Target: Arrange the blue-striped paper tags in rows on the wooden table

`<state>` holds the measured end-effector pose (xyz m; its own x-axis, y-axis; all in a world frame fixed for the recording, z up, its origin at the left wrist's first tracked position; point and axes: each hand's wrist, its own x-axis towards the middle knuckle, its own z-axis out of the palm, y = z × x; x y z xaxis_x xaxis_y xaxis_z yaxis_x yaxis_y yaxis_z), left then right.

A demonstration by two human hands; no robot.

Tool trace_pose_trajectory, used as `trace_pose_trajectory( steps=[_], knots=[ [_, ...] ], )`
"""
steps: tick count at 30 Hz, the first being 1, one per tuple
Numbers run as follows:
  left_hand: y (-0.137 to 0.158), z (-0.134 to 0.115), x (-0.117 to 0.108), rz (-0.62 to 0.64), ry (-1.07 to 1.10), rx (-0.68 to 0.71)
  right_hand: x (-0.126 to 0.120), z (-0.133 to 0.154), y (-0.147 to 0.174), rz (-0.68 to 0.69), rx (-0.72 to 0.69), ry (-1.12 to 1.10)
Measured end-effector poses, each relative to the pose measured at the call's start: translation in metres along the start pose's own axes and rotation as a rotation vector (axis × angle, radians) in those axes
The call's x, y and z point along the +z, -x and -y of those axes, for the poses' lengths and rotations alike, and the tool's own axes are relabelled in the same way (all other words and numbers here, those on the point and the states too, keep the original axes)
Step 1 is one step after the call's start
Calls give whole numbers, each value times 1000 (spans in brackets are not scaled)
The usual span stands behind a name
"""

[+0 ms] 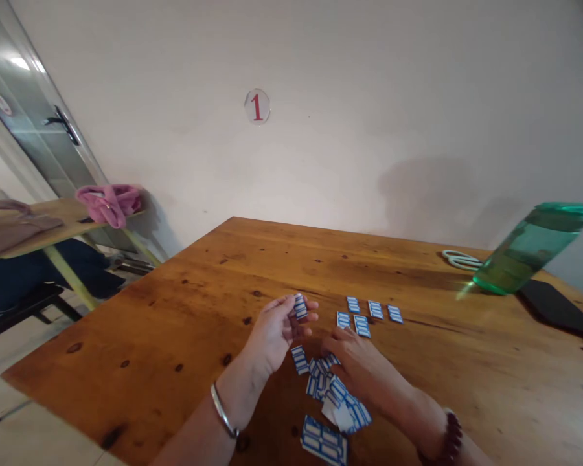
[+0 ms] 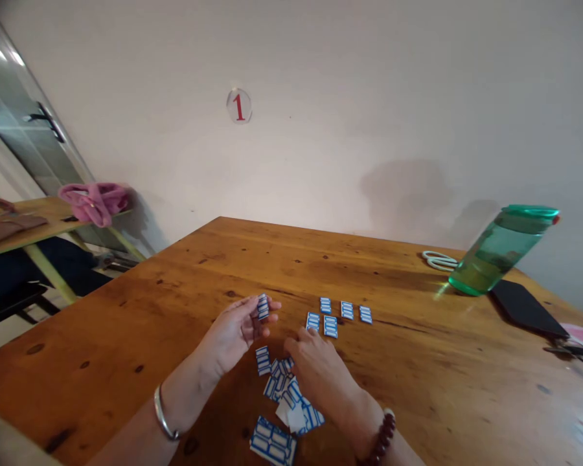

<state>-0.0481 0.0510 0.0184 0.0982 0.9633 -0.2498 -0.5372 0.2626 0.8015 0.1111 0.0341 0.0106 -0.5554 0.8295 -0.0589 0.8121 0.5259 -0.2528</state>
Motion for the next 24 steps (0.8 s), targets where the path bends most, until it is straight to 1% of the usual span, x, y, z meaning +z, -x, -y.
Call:
trace_pose_trajectory(
  steps=[3, 6, 12, 15, 18, 21, 23, 24],
  knots=[
    [2, -4, 4, 13, 168, -85, -6, 1, -4, 41, -28, 71],
    [2, -3, 9, 54, 261, -117, -3, -1, -7, 41, -39, 87],
    [-3, 17, 13, -4, 305, -145, 14, -5, -6, 15, -14, 130],
    [-4, 26, 9, -37, 302, -146, 18, -6, -6, 21, 3, 119],
    [-4, 29, 5, -59, 300, -143, 18, -7, -7, 26, -7, 123],
    [-3, 29, 2, -75, 299, -128, 18, -6, -4, -24, -29, 112],
    [-1, 29, 3, -94, 279, -106, 19, -6, 0, -96, -6, 9],
    [0, 29, 4, -107, 264, -86, 19, -6, 3, -143, 24, -89]
  ],
)
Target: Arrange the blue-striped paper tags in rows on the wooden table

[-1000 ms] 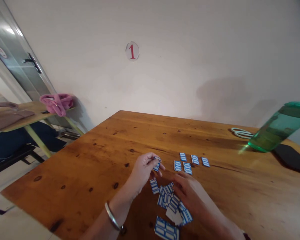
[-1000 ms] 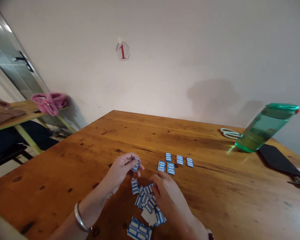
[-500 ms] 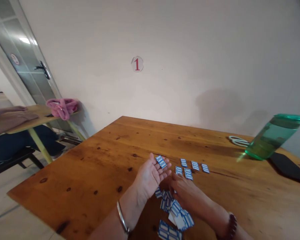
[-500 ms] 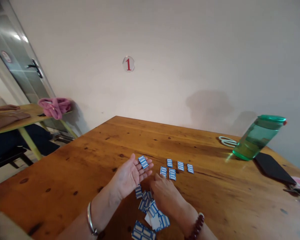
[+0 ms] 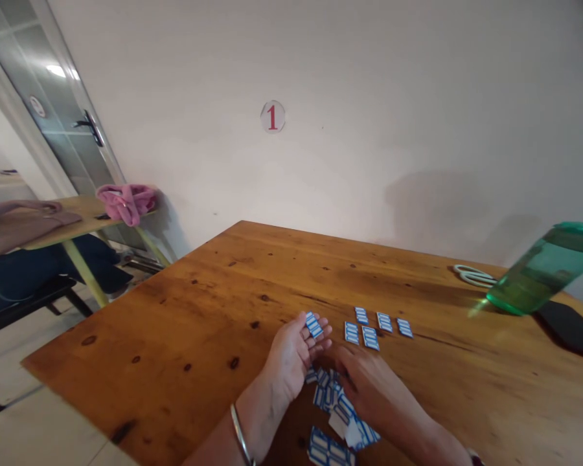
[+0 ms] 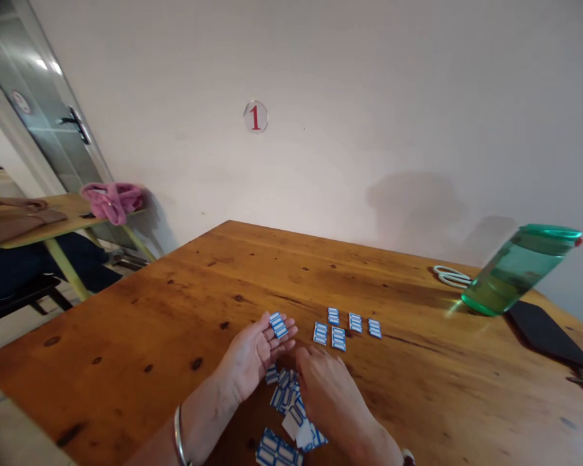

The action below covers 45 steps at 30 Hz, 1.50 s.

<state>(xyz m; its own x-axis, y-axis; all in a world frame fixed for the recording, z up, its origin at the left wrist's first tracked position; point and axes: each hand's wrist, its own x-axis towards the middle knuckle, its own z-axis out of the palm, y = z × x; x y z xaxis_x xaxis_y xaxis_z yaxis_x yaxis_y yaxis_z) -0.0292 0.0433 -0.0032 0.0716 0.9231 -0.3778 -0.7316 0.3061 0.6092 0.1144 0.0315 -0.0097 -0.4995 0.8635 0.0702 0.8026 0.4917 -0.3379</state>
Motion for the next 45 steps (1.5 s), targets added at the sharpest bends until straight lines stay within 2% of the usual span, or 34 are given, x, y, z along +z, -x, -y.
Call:
trace_pose_trajectory(
  steps=[4, 7, 10, 13, 16, 19, 23, 29, 36, 45],
  knots=[
    [3, 6, 2, -5, -46, 75, -2, -3, 6, -164, 172, -669],
    [5, 12, 3, 15, -102, 75, -3, -7, 8, -162, 253, -1130],
    [6, 17, 3, 32, -191, 87, -2, -10, 11, -163, 363, -1389],
    [8, 20, 5, 94, -253, 101, 1, -12, 14, -199, 419, -1546],
    [10, 23, 7, 130, -278, 78, 0, -12, 15, -237, 430, -1596],
    [11, 26, 9, 104, -311, 41, -5, -10, 17, -272, 446, -1593],
    [9, 32, 8, 88, -346, 46, -9, -4, 18, -308, 460, -1490],
    [5, 37, 5, 98, -406, 107, 5, -6, 12, -330, 419, -1332],
    [11, 33, 9, 130, -387, 51, 2, -12, 10, -418, 487, -1296],
    [10, 34, 8, 132, -429, 43, -2, -10, 10, -419, 501, -1254]
  ],
)
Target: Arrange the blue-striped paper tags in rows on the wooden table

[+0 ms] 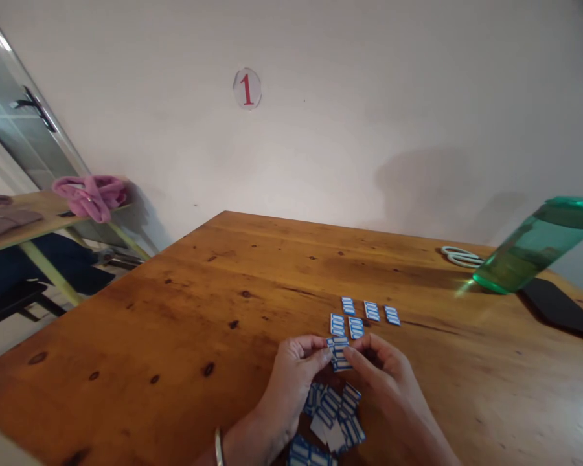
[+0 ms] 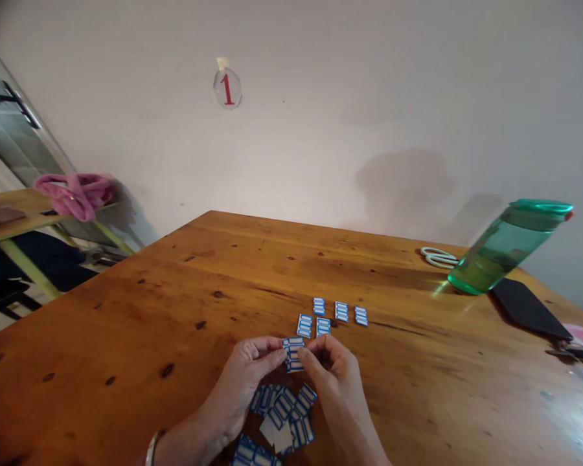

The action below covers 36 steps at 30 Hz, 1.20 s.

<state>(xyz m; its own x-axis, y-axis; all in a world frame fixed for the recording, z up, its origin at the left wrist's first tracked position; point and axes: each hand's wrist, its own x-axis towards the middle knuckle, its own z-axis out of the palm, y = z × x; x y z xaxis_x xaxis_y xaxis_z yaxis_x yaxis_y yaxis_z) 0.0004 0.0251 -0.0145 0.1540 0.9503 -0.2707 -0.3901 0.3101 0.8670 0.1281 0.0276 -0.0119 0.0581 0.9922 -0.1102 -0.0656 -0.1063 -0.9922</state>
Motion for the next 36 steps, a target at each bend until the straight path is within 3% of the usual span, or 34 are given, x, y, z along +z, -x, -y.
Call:
trace_pose_trajectory(
  steps=[17, 24, 27, 30, 33, 36],
  knots=[
    [3, -5, 2, 43, -22, 5, 3, -2, 3, 0, -49, 104],
    [0, -4, 0, 1, -15, 36, 6, -1, 3, -12, -198, 269],
    [-2, -9, -4, -56, 18, 48, -2, 7, 3, 75, -251, 456],
    [-4, -17, -10, -147, 83, 78, -14, 12, 3, 107, -314, 789],
    [-5, -24, -16, -175, 143, 134, -23, 10, 5, 215, -293, 1037],
    [-6, -27, -20, -166, 158, 165, -29, 10, 9, 313, -257, 1147]
  ],
)
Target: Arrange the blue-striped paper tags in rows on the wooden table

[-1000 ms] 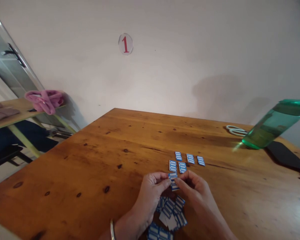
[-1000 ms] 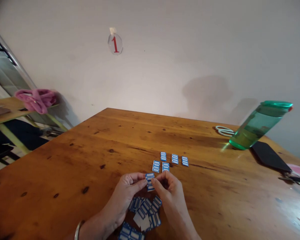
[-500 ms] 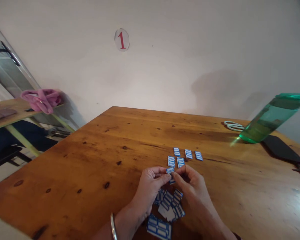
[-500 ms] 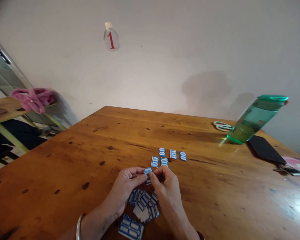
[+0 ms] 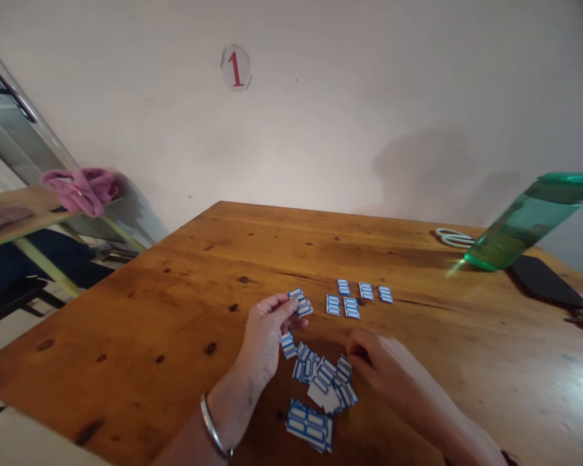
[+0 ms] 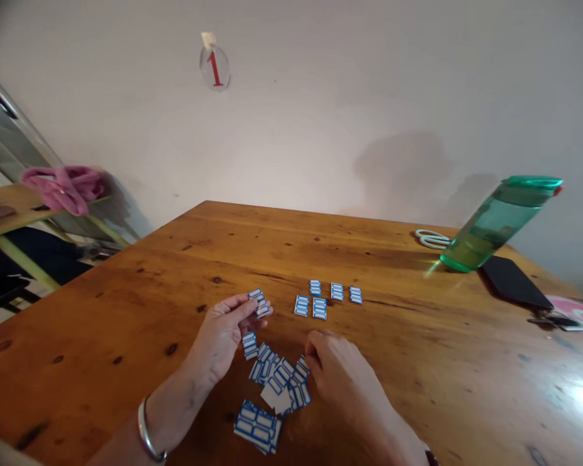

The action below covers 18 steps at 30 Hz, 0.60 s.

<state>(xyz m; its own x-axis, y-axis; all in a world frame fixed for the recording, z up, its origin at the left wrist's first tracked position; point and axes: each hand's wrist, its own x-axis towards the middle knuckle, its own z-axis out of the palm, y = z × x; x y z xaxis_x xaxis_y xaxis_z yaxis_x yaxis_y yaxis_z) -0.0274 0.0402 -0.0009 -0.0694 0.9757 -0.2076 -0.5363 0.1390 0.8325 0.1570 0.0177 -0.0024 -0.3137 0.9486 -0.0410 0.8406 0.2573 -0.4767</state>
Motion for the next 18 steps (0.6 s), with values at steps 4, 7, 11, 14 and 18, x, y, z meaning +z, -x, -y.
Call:
trace_pose_trajectory(
  steps=[4, 7, 11, 14, 18],
  knots=[
    [0, -2, 0, -7, 24, -5, -5, 6, 5, 116, -112, -62],
    [2, -2, 0, 2, 34, -1, -3, 14, 4, 96, -150, -101],
    [3, -3, 1, 7, 28, -4, 9, 22, 2, 77, -94, -42],
    [3, -3, 1, 14, 35, 0, 15, 27, 1, 89, -57, 12],
    [4, -3, 1, 16, 39, -5, 18, 30, -1, 74, -82, 3]
  ],
)
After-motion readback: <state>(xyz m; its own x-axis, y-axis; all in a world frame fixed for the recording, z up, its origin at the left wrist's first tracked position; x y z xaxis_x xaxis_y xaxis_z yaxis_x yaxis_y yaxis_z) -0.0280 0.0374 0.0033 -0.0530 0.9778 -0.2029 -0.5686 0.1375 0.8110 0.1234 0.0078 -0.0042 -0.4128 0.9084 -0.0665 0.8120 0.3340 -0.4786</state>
